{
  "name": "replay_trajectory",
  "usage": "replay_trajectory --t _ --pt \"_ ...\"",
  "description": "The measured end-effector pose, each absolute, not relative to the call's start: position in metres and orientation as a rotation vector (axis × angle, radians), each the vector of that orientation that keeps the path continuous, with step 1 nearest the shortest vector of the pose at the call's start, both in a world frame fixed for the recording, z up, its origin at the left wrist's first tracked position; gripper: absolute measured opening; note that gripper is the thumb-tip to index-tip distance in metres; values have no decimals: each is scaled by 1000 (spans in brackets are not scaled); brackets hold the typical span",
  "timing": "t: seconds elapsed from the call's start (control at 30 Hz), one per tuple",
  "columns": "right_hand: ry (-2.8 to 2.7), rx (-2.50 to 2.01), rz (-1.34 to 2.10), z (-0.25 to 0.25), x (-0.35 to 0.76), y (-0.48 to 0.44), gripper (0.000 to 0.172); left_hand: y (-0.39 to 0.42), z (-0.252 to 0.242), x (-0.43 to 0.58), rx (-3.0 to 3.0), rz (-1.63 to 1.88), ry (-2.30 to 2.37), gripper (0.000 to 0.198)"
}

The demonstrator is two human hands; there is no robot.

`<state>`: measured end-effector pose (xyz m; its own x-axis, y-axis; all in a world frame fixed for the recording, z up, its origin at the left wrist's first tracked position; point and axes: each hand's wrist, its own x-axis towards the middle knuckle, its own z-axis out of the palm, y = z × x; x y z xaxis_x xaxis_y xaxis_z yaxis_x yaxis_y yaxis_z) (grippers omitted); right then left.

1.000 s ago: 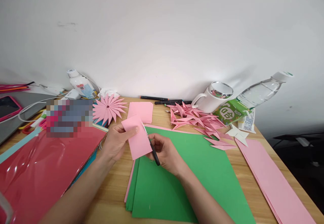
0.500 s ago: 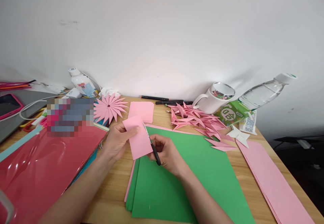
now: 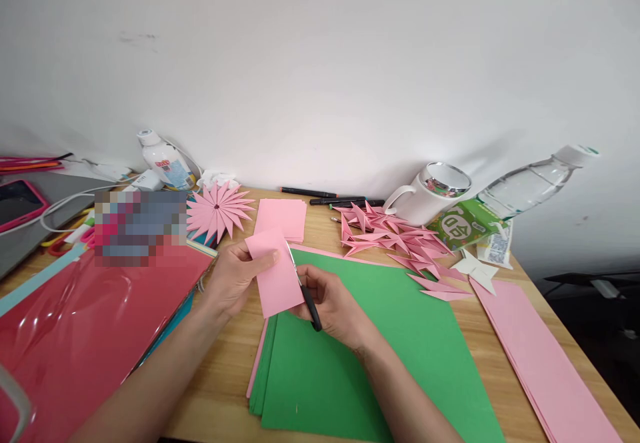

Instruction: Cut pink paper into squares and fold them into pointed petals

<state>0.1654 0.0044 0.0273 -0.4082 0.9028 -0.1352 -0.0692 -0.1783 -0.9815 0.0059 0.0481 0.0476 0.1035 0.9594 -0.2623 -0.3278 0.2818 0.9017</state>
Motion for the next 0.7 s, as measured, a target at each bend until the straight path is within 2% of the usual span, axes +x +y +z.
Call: replay_trajectory --t 0.7 --pt "-1355 -1104 1582 23 165 3 25 48 46 5 756 1096 1015 26"
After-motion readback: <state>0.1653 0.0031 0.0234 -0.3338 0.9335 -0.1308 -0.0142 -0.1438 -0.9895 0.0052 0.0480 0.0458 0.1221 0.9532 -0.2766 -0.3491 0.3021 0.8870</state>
